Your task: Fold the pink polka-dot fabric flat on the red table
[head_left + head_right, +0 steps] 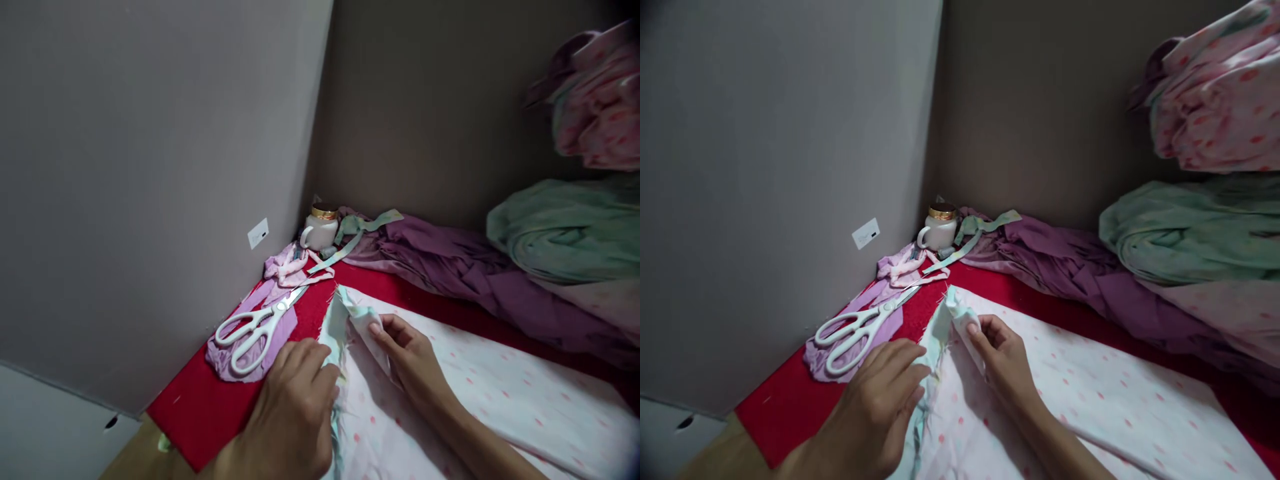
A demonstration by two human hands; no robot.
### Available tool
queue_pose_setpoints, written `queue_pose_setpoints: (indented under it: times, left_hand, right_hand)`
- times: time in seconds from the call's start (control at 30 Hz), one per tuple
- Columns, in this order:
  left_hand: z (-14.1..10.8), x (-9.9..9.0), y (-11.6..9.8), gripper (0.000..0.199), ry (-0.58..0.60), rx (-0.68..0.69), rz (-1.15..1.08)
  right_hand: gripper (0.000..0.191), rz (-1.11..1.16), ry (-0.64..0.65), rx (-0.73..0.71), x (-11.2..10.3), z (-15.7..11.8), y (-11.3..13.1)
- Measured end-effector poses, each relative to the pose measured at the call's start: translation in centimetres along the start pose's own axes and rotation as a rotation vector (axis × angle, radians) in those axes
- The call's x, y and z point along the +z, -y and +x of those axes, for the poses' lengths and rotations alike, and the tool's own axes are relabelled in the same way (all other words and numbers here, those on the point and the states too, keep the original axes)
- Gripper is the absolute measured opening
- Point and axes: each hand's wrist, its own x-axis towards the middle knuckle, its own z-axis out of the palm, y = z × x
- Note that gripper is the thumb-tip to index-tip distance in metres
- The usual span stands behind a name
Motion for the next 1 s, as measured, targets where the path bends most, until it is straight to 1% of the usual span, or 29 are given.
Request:
queue_pose_setpoints:
  times: [0.07, 0.1, 0.13, 0.2, 0.23, 0.27, 0.3, 0.33, 0.4, 0.43, 0.47, 0.53, 0.6, 0.63, 0.67, 0.73, 0.8, 0.83, 0.9, 1.0]
  left_hand:
    - [0.5, -0.5, 0.2, 0.030, 0.084, -0.019, 0.069]
    - [0.8, -0.7, 0.3, 0.031, 0.117, -0.051, 0.102]
    - [1.1, -1.0, 0.6, 0.031, 0.138, -0.096, 0.132]
    - [1.7, -1.7, 1.2, 0.029, 0.129, -0.186, 0.180]
    - [2.0, -2.1, 1.5, 0.029, 0.106, -0.213, 0.198]
    - [2.4, -2.5, 1.6, 0.028, 0.081, -0.222, 0.210]
    - [2.9, -2.9, 1.7, 0.027, 0.057, -0.214, 0.216]
    - [3.6, -3.2, 1.5, 0.027, 0.049, -0.195, 0.215]
    - [5.3, -3.3, 0.5, 0.030, 0.067, -0.137, 0.208]
    - [6.5, -3.1, -0.3, 0.032, 0.092, -0.104, 0.214]
    - [7.7, -2.6, -1.2, 0.036, 0.126, -0.072, 0.221]
    - [10.4, -0.9, -2.9, 0.048, 0.201, -0.006, 0.222]
    - [12.6, 1.6, -3.7, 0.056, 0.259, 0.058, 0.187]
    - [13.3, 3.0, -3.7, 0.056, 0.280, 0.082, 0.168]
    - [13.8, 4.4, -3.3, 0.055, 0.300, 0.091, 0.163]
    - [13.9, 7.0, -1.7, 0.055, 0.352, 0.055, 0.203]
    - [13.4, 8.7, 0.5, 0.055, 0.431, -0.043, 0.255]
    - [13.1, 9.2, 1.4, 0.057, 0.450, -0.068, 0.277]
    - [12.8, 9.5, 2.8, 0.059, 0.459, -0.102, 0.308]
    - [12.9, 9.2, 3.1, 0.060, 0.475, -0.108, 0.344]
  right_hand:
    - [0.037, -0.018, 0.011, -0.036, 0.0, -0.2, 0.1]
    - [0.037, -0.044, 0.059, -0.073, 0.0, -0.4, 0.1]
    - [0.036, -0.089, 0.141, -0.126, 0.0, -0.6, 0.1]
    - [0.038, -0.221, 0.333, -0.262, 0.1, -1.1, 0.1]
    - [0.041, -0.297, 0.392, -0.333, 0.2, -1.2, 0.2]
    - [0.043, -0.370, 0.404, -0.401, 0.2, -1.3, 0.4]
    - [0.042, -0.439, 0.367, -0.460, 0.2, -1.3, 0.8]
    - [0.038, -0.503, 0.294, -0.506, 0.0, -1.1, 1.2]
    - [0.031, -0.625, 0.133, -0.572, -0.9, -0.3, 2.2]
    - [0.030, -0.682, 0.061, -0.584, -1.7, 0.2, 2.6]
    - [0.030, -0.741, -0.001, -0.576, -2.6, 0.8, 2.9]
    - [0.035, -0.865, -0.064, -0.521, -4.7, 1.9, 3.2]
    - [0.042, -0.999, -0.069, -0.461, -7.1, 2.4, 2.8]
    - [0.045, -1.069, -0.067, -0.438, -8.2, 2.4, 2.4]
    - [0.048, -1.143, -0.067, -0.415, -9.4, 2.2, 1.8]
    - [0.052, -1.286, -0.056, -0.347, -11.7, 1.4, 0.1]
    - [0.058, -1.384, -0.013, -0.239, -14.3, 0.3, -1.6]
    - [0.060, -1.407, 0.010, -0.185, -15.6, -0.3, -2.4]
    - [0.062, -1.426, 0.026, -0.106, -18.4, -1.4, -3.6]
    - [0.060, -1.431, -0.045, -0.027, -22.4, -2.9, -4.2]
